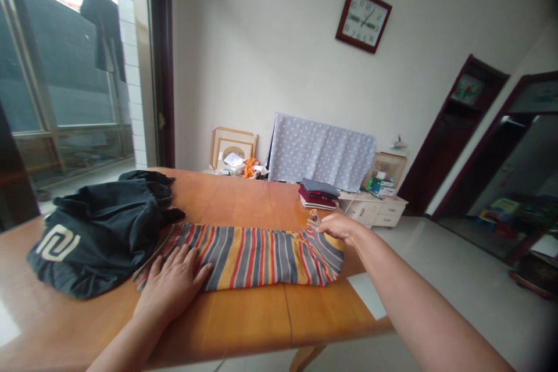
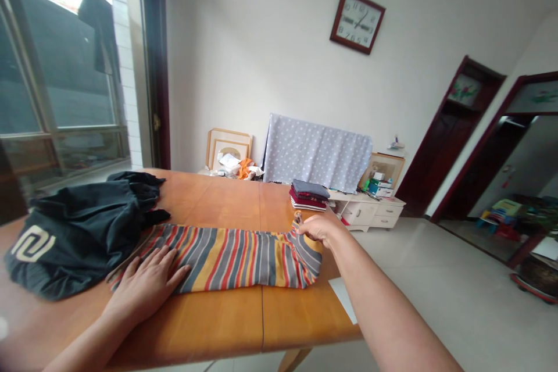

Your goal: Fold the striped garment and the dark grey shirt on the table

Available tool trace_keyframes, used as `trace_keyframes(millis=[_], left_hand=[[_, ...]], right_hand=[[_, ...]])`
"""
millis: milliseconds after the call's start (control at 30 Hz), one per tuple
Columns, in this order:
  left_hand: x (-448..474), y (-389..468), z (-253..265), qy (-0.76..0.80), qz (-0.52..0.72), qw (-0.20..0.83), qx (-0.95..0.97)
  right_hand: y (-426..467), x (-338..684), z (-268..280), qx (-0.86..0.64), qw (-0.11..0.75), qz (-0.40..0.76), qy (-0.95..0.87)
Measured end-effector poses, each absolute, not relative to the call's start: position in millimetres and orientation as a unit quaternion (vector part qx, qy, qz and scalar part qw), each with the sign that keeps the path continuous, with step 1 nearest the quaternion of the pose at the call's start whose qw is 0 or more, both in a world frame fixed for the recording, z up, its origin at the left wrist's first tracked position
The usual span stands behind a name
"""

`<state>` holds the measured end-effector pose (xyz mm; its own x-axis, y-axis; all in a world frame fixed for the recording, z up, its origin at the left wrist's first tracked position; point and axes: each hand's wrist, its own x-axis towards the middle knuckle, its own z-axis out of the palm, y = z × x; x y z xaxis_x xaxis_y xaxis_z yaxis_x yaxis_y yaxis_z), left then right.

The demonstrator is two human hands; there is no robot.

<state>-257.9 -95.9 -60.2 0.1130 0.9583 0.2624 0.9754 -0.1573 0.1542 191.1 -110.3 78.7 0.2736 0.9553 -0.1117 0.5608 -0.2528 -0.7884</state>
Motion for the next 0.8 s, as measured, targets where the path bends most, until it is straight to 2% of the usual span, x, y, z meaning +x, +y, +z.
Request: trace_keyframes(millis=[167, 333, 600, 800], left_hand=[[-257.0, -98.4, -56.1, -0.645, -0.152, 0.03, -0.748], [-256.4, -101.0, -53.4, -0.649, -0.161, 0.02, -0.744], [-257.1, -101.3, -56.0, -0.647, -0.169, 0.016, -0.743], [-256.4, -102.3, -55.0, -0.645, -0.162, 0.031, -0.746]], right_hand=[[-89.6, 142.4, 75.0, -0.687, 0.255, 0.427, -0.529], [-81.9, 89.2, 52.3, -0.689, 0.225, 0.459, -0.514], [-90.5, 69.0, 19.8, -0.704, 0.261, 0.415, -0.514], [-88.2, 80.6, 12.2, -0.702, 0.327, 0.304, -0.555]])
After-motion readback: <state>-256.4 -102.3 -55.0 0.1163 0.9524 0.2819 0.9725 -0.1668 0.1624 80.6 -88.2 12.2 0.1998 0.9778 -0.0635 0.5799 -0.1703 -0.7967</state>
